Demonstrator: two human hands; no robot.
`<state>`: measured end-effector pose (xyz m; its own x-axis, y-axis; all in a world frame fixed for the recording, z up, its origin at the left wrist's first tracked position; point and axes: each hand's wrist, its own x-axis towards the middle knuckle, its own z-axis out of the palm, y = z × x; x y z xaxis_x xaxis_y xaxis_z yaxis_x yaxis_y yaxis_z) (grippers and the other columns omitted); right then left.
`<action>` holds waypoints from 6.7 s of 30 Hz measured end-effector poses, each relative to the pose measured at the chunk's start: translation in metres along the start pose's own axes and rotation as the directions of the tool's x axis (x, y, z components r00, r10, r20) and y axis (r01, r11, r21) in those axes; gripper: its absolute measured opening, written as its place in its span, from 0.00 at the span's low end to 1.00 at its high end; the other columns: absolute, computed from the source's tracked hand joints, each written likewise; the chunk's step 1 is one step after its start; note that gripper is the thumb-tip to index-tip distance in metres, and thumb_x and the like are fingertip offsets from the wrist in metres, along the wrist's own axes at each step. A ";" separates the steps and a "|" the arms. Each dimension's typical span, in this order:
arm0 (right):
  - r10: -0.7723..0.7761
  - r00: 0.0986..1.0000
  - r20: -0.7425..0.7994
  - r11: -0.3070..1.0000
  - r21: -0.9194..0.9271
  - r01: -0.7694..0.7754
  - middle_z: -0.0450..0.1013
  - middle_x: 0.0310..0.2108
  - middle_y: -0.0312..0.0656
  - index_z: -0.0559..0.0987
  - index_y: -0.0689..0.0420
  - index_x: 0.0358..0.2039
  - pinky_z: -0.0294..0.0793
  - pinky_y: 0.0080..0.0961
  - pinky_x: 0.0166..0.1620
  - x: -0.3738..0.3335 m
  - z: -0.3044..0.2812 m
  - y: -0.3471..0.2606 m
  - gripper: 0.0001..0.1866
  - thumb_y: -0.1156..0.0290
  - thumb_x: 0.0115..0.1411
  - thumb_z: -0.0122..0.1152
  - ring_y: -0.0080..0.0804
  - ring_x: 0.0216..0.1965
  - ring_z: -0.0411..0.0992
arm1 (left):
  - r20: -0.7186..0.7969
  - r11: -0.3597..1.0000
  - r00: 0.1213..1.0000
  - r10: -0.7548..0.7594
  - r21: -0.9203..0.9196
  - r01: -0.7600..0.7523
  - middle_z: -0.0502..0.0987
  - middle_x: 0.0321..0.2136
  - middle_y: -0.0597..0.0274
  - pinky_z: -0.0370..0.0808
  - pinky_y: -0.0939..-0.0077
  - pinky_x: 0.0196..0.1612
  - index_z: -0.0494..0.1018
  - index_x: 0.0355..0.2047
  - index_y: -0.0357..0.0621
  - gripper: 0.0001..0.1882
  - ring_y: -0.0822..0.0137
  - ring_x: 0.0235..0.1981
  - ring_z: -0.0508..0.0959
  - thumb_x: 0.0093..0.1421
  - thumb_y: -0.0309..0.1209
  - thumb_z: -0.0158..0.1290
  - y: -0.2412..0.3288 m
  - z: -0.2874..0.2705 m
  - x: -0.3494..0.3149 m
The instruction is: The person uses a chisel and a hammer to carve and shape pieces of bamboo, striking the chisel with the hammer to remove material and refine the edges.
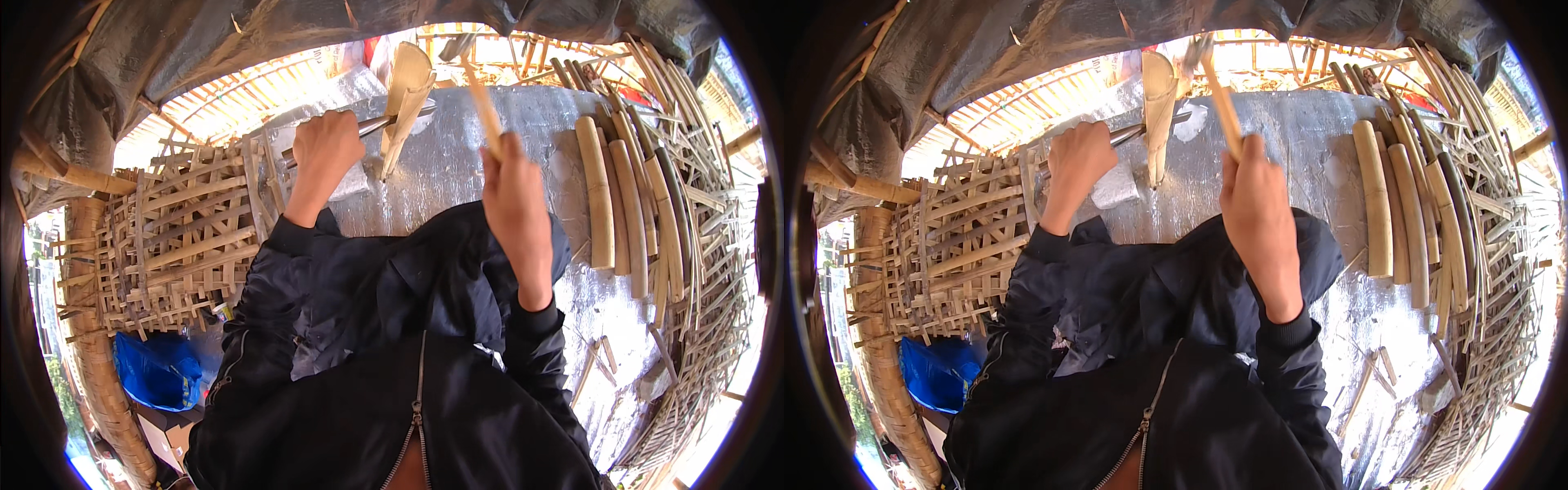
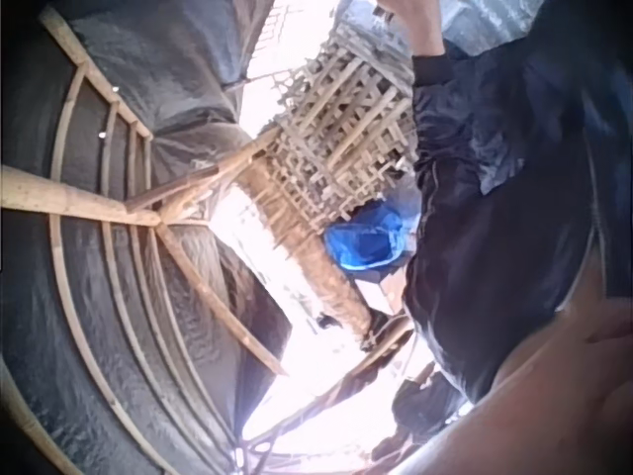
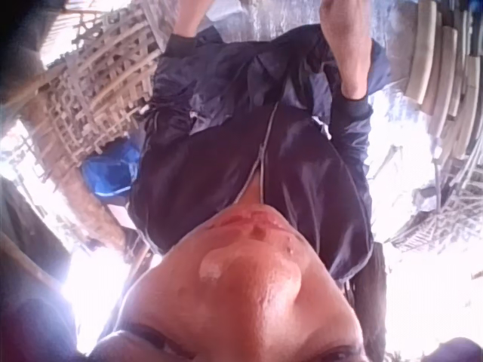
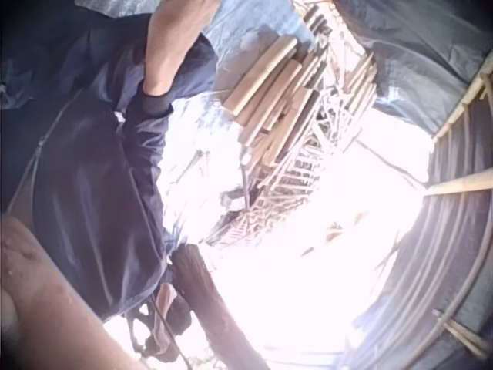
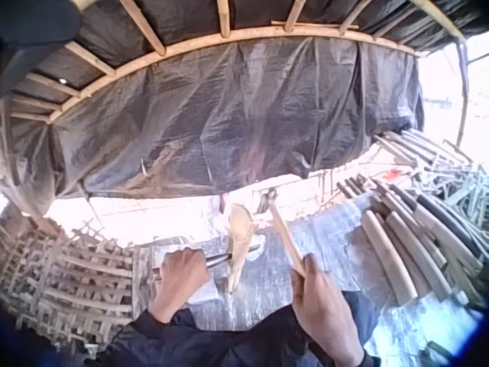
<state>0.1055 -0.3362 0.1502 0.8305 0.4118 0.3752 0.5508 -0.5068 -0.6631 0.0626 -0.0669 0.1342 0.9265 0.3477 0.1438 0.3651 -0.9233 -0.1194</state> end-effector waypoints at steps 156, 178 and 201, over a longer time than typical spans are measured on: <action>-0.015 0.969 0.248 0.983 -0.176 0.060 0.76 0.33 0.72 0.67 0.70 0.47 0.78 0.59 0.41 0.045 0.133 0.051 0.18 0.70 0.67 0.61 0.75 0.37 0.77 | 0.551 -0.572 0.776 0.306 -0.546 0.613 0.73 0.26 0.65 0.77 0.72 0.37 0.72 0.36 0.43 0.12 0.67 0.30 0.79 0.75 0.35 0.47 -0.004 0.230 -0.229; 0.043 0.974 0.224 0.976 -0.216 0.007 0.76 0.40 0.72 0.68 0.74 0.50 0.77 0.57 0.49 0.075 0.166 0.035 0.22 0.66 0.68 0.59 0.73 0.44 0.76 | 0.540 -0.572 0.780 0.317 -0.547 0.611 0.71 0.25 0.65 0.75 0.73 0.36 0.72 0.35 0.42 0.12 0.66 0.29 0.77 0.75 0.35 0.48 -0.001 0.233 -0.219; -0.002 0.976 0.216 0.976 -0.214 0.050 0.77 0.31 0.69 0.68 0.71 0.45 0.81 0.53 0.35 0.064 0.165 0.048 0.19 0.65 0.69 0.59 0.70 0.34 0.79 | 0.572 -0.581 0.756 0.317 -0.513 0.632 0.71 0.25 0.66 0.75 0.73 0.36 0.72 0.35 0.42 0.11 0.67 0.29 0.76 0.75 0.34 0.48 -0.003 0.228 -0.224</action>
<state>0.1713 -0.2087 0.0354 0.7917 0.5668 0.2279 0.5963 -0.6360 -0.4899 -0.1253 -0.1053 -0.1218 0.8686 0.0633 -0.4914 0.3265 0.6728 0.6638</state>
